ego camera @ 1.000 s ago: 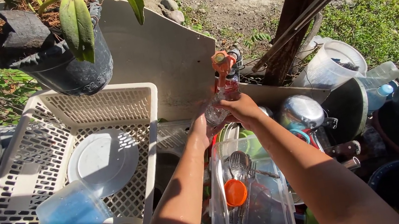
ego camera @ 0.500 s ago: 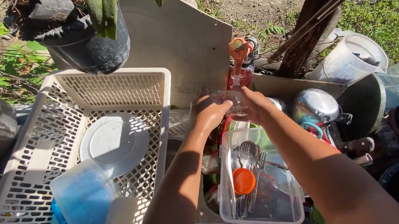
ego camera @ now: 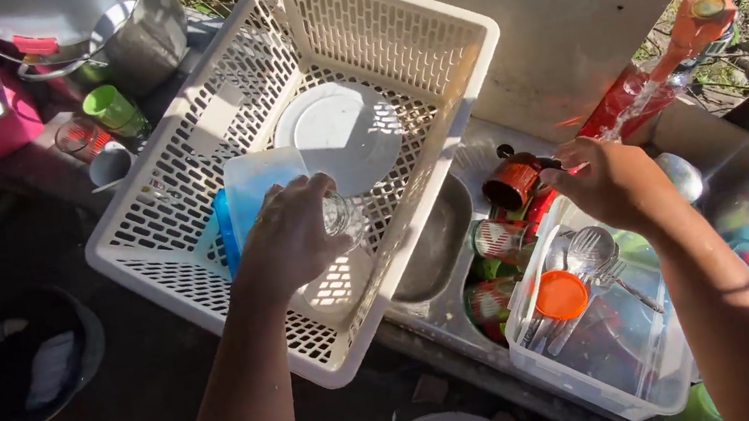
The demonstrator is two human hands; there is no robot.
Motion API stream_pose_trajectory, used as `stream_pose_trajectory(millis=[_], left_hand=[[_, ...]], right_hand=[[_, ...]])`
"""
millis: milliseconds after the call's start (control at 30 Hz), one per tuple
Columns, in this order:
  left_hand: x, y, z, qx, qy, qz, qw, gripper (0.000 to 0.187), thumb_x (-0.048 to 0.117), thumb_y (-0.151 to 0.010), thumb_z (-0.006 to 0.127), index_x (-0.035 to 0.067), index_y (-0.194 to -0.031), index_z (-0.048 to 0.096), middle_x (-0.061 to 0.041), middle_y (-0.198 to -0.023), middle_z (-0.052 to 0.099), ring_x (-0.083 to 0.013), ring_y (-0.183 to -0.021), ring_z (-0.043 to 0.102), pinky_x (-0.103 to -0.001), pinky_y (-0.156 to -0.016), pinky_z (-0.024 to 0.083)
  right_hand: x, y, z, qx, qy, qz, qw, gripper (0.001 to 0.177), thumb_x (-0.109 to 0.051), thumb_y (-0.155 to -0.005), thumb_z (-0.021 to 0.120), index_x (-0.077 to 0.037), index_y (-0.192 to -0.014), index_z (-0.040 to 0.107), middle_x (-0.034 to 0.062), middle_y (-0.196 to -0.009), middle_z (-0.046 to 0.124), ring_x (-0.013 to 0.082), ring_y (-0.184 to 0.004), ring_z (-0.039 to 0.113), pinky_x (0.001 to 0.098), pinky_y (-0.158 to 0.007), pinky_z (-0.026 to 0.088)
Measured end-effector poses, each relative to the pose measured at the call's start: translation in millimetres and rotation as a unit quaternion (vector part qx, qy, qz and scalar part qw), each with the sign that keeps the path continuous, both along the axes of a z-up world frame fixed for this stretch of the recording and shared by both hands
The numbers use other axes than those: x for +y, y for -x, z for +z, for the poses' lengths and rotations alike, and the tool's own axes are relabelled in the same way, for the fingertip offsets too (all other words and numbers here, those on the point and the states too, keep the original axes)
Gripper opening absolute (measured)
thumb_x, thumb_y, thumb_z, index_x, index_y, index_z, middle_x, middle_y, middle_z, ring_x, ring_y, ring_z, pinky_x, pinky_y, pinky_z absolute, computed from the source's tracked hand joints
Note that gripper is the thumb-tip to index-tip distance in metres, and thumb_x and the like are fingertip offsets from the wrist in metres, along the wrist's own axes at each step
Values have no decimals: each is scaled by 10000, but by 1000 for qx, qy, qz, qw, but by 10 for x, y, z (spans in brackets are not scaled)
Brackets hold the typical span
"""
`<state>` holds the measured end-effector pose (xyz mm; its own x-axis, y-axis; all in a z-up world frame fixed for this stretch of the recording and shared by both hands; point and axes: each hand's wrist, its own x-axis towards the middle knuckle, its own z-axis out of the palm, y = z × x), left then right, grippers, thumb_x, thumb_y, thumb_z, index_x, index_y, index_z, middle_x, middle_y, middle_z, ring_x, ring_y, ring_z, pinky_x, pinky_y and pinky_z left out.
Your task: Wash and rinse dishes, cups, and utensils in an outdoor sink and place them in a drying rack.
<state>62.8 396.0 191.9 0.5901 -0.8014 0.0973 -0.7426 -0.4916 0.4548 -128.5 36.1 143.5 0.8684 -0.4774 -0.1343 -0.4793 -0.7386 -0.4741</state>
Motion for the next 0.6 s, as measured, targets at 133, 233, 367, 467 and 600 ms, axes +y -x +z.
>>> stream_pose_trajectory(millis=[133, 233, 367, 467, 600], left_hand=[[79, -220, -316, -9, -59, 75, 995, 658, 244, -673, 907, -3, -1197, 594, -217, -1110, 682, -372, -1071, 649, -528, -1021, 422], [-192, -317, -676, -4, -36, 94, 995, 601, 241, -737, 851, -9, -1219, 594, -231, -1168, 653, -395, -1114, 609, -535, -1074, 396], [-481, -464, -1509, -79, -195, 10, 978, 471, 91, -811, 722, 47, -1263, 595, -217, -1284, 615, -422, -1204, 571, -479, -1004, 498], [-452, -480, -1695, -9, -307, -18, 951, 424, 128, -916, 653, 78, -1332, 583, -183, -1346, 611, -401, -1274, 567, -487, -978, 531], [-583, -369, -972, 41, -489, -54, 870, 696, 451, -880, 764, 115, -1436, 513, -148, -1537, 447, -402, -1420, 395, -509, -1136, 363]], right_hand=[[676, -319, 317, 7, 47, 84, 995, 426, -363, -891, 677, -71, -1196, 740, 180, -1163, 742, 387, -1057, 688, 452, -919, 544], [1082, -549, 444, -81, 66, 153, 983, 468, -355, -860, 717, -2, -1167, 706, 226, -1125, 718, 411, -1113, 653, 468, -944, 517], [1301, -681, 591, -145, 8, 213, 966, 469, -356, -906, 690, -3, -1215, 689, 229, -1194, 703, 411, -1130, 637, 469, -980, 496], [1028, -496, 570, -60, 7, 164, 985, 474, -382, -901, 674, -57, -1246, 685, 199, -1176, 712, 380, -1135, 640, 462, -987, 496], [237, 161, 272, -40, 89, 101, 990, 522, -403, -890, 671, -50, -1274, 660, 216, -1246, 667, 416, -1138, 602, 486, -953, 481]])
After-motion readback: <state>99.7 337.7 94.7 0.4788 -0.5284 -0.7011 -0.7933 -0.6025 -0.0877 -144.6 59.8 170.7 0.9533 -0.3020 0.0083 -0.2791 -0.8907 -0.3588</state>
